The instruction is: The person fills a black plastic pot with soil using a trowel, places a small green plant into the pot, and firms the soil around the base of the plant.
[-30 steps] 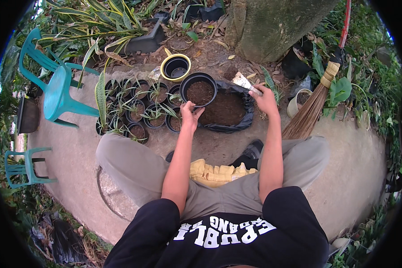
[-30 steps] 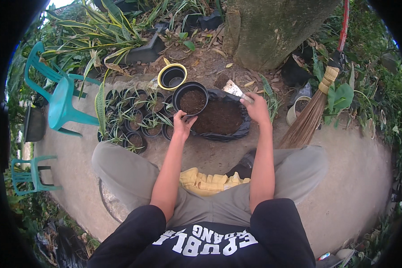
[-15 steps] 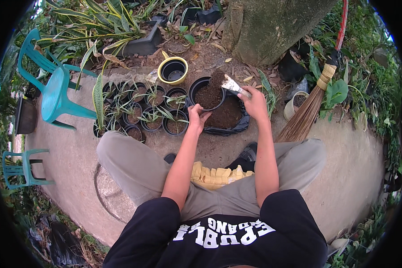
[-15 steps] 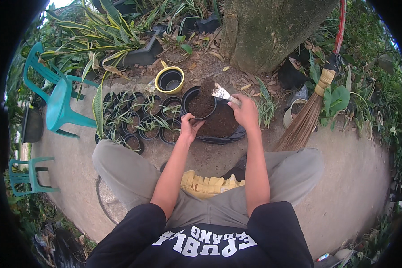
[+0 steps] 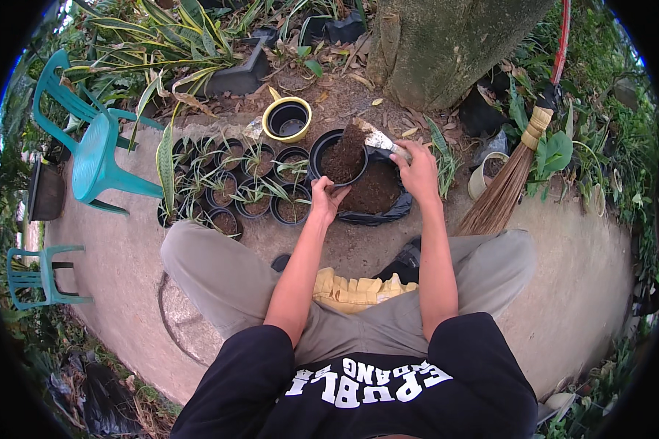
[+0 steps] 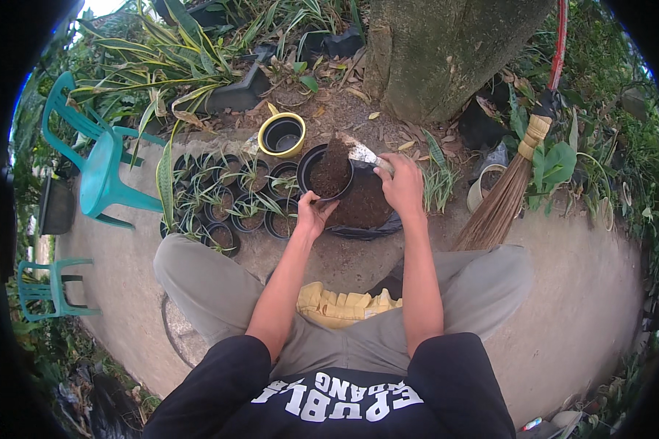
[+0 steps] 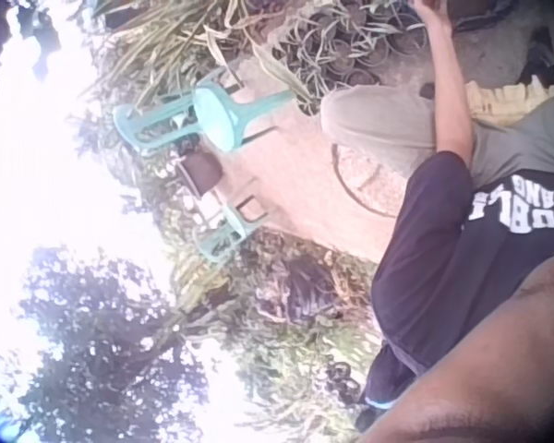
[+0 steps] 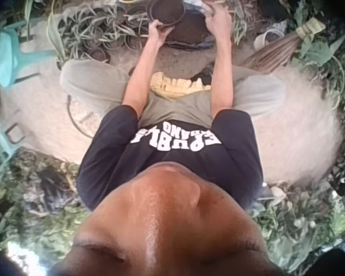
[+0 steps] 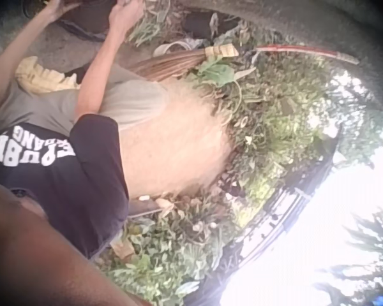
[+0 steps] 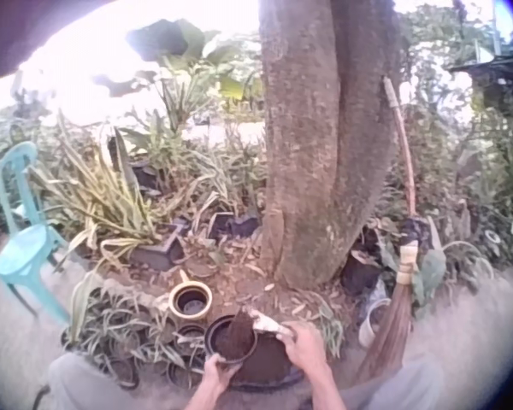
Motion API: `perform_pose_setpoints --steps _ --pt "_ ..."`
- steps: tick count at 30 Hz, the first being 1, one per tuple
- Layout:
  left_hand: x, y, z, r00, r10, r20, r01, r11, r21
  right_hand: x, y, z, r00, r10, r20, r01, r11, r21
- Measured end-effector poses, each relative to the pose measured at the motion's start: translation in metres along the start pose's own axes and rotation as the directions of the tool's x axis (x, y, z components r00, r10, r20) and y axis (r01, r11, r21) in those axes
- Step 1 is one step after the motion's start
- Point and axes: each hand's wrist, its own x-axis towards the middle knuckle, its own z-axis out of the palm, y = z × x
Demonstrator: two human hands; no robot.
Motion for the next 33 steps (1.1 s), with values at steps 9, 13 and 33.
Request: perform_pose_setpoints --steps 9,13,33 --pt "-0.015 -0.006 0.016 0.998 -0.008 -0.06 0.013 0.997 0.078 -0.003 0.004 0.005 0.997 -0.071 -0.04 0.067 0.993 -0.095" --pt "-0.013 0.004 0.011 0.999 0.035 -0.025 -0.034 0.998 0.059 -0.001 0.01 0.005 0.999 -0.042 -0.032 0.041 0.998 -0.045" --pt "0.005 -0.026 -0.003 0.987 -0.131 -0.091 0.158 0.874 0.458 -0.009 0.084 -0.022 0.867 0.357 0.347 -0.327 0.934 -0.143"
